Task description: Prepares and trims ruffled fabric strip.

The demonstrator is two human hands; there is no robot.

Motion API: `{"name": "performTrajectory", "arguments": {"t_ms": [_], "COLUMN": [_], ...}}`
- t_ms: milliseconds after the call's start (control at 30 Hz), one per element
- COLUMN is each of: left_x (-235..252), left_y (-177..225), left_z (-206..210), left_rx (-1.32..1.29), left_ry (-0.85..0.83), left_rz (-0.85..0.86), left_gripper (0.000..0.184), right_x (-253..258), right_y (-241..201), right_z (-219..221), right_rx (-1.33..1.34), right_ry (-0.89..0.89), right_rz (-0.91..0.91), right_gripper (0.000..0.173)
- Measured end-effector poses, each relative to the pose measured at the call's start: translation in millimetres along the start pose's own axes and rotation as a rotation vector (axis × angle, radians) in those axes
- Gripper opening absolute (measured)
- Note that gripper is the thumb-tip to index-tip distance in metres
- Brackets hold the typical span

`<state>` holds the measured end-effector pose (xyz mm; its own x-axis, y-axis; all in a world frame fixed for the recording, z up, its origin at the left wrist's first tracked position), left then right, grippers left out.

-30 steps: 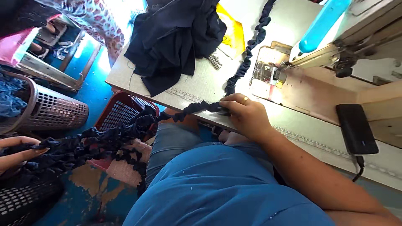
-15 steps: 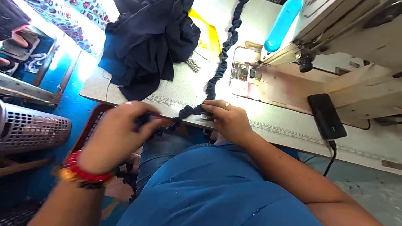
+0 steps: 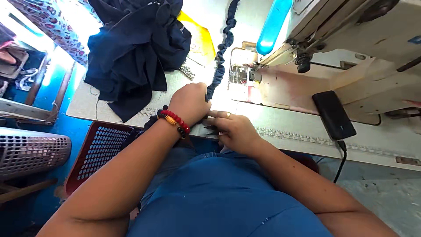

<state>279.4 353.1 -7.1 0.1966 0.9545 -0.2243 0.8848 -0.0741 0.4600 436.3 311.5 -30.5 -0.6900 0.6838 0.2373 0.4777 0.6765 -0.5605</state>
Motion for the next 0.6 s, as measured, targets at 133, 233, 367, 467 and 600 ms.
{"name": "performTrajectory", "arguments": {"t_ms": [133, 233, 367, 467, 600], "left_x": [-16.5, -31.9, -57.1, -81.1, -99.5], "left_y": [-20.3, -31.2, -26.8, -24.2, -26.1], "left_z": [-6.2, -11.2, -11.0, -7.4, -1.0], "left_rx": [-0.233, -0.518, -0.781, -0.846, -0.857], "left_ry": [0.089, 0.069, 0.061, 0.085, 0.073], "left_rz": [0.068, 0.111, 0.185, 0.224, 0.248], "left_gripper": [0.016, 0.011, 0.005, 0.006, 0.008], "right_x": [-2.5, -1.9, 1.3, 0.6, -0.9], "right_y": [10.2, 13.5, 3.1, -7.0, -16.2], "right_z": [-15.4, -23.7, -22.3, -16.6, -6.5], "right_rx": [0.271, 0.590, 0.908, 1.036, 1.115], "right_ry": [-0.003, -0.078, -0.237, -0.370, -0.507], "right_rz": [0.201, 0.388, 0.506, 0.501, 0.488], "right_gripper": [0.024, 0.026, 0.041, 0.042, 0.042]}}
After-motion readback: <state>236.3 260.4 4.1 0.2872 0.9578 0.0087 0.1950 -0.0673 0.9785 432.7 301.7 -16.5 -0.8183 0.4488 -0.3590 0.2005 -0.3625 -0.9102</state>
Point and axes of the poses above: each hand's wrist, its own x-axis towards the middle knuckle, its own z-axis out of the palm, y = z × x, the point moved 4 cm from there along x, towards the middle knuckle, and after that the axes turned 6 degrees about z, right-handed, at the moved point
